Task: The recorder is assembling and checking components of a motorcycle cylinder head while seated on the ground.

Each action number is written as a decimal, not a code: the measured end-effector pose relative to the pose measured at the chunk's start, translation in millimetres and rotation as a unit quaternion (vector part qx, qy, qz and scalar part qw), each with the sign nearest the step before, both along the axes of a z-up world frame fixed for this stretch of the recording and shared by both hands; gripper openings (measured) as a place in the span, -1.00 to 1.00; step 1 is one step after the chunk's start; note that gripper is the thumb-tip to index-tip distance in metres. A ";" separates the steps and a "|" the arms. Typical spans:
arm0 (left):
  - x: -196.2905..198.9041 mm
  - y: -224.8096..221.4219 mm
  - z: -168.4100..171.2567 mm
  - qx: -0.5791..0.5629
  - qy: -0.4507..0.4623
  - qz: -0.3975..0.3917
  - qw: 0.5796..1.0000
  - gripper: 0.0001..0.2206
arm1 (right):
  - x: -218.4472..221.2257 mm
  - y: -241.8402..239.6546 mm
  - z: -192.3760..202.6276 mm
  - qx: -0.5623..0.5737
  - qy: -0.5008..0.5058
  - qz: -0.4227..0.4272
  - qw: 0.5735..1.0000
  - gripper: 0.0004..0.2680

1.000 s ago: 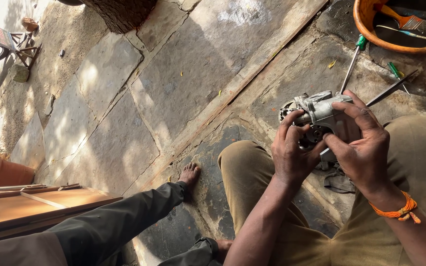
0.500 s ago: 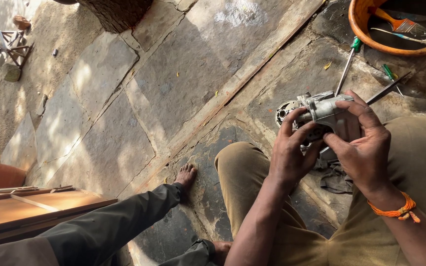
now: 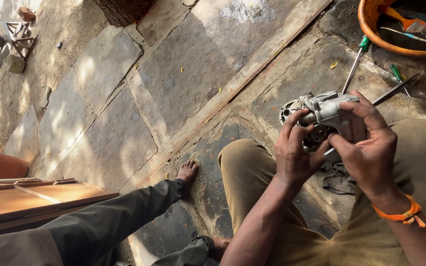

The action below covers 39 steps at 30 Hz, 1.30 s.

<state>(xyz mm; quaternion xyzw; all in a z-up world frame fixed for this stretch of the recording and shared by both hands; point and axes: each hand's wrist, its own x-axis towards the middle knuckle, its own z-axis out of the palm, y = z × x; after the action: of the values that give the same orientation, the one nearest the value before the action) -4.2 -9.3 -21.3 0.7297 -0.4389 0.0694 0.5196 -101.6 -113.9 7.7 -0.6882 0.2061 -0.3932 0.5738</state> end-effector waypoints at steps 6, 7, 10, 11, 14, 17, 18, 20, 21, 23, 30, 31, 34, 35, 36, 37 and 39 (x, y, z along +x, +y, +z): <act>0.1 -5.4 -3.0 -0.016 -0.010 0.012 1.000 -0.59 | -2.3 3.7 8.6 -0.038 0.027 -0.032 0.998 -0.63; 0.1 -6.6 -4.8 -0.017 -0.014 0.012 1.000 -0.59 | -2.6 4.9 7.6 -0.039 0.023 -0.032 0.998 -0.63; -0.7 -9.2 -8.4 -0.005 -0.028 0.035 0.999 -0.58 | -4.1 7.0 5.3 -0.027 -0.009 -0.020 0.999 -0.63; -1.8 -9.0 -8.8 0.016 -0.014 0.037 0.999 -0.54 | -5.2 6.8 4.9 -0.011 -0.008 -0.016 1.000 -0.63; -1.6 -2.5 0.3 0.043 -0.015 0.007 0.999 -0.48 | -7.3 3.5 6.9 0.037 -0.014 -0.007 0.999 -0.63; 2.1 7.4 7.5 0.050 -0.038 -0.055 0.997 -0.49 | -9.3 -0.8 12.3 0.066 -0.009 -0.002 0.998 -0.63; 3.8 10.6 8.2 0.049 -0.046 -0.086 0.994 -0.54 | -10.2 -2.2 13.9 0.065 0.003 -0.002 0.998 -0.63; 5.5 11.2 2.8 0.059 -0.015 -0.097 0.993 -0.57 | -10.7 -2.2 10.2 0.062 -0.007 0.006 0.998 -0.63; 7.0 11.7 0.1 0.068 0.013 -0.105 0.992 -0.61 | -10.0 -2.4 8.4 0.058 -0.018 0.017 0.998 -0.63; 3.8 8.7 3.4 0.070 0.025 -0.094 0.993 -0.62 | -9.7 -3.0 5.6 0.046 -0.010 0.012 0.999 -0.63; 1.9 -4.1 -7.5 0.014 0.026 -0.044 0.999 -0.61 | -5.8 -0.9 2.8 -0.030 0.028 -0.023 0.999 -0.65; 2.3 -4.0 -6.3 0.014 0.026 -0.043 0.999 -0.61 | -5.7 0.3 2.9 -0.030 0.028 -0.022 0.999 -0.65; 1.3 -5.8 -9.4 0.008 -0.011 -0.015 1.000 -0.60 | -5.8 3.2 4.5 -0.059 0.044 -0.031 0.997 -0.63; 0.6 -7.1 -15.0 0.016 -0.018 0.002 1.000 -0.59 | -5.1 4.3 5.5 -0.040 0.039 -0.027 0.998 -0.62; -0.4 -8.6 -20.4 0.024 -0.026 0.019 0.999 -0.57 | -4.7 5.4 6.6 -0.022 0.033 -0.022 0.999 -0.61; -1.5 -8.3 -18.9 0.024 -0.026 0.018 0.999 -0.57 | -5.2 6.7 6.8 -0.022 0.033 -0.023 0.999 -0.61; -2.8 -8.1 -15.0 0.020 -0.047 0.053 0.997 -0.62 | -5.5 9.1 8.0 -0.038 0.018 -0.010 0.999 -0.62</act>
<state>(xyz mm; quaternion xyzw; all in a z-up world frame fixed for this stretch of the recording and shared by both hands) -7.0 -17.4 -36.3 0.7581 -0.4248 0.1218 0.4796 -107.1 -104.8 15.7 -0.7143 0.2083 -0.3943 0.5395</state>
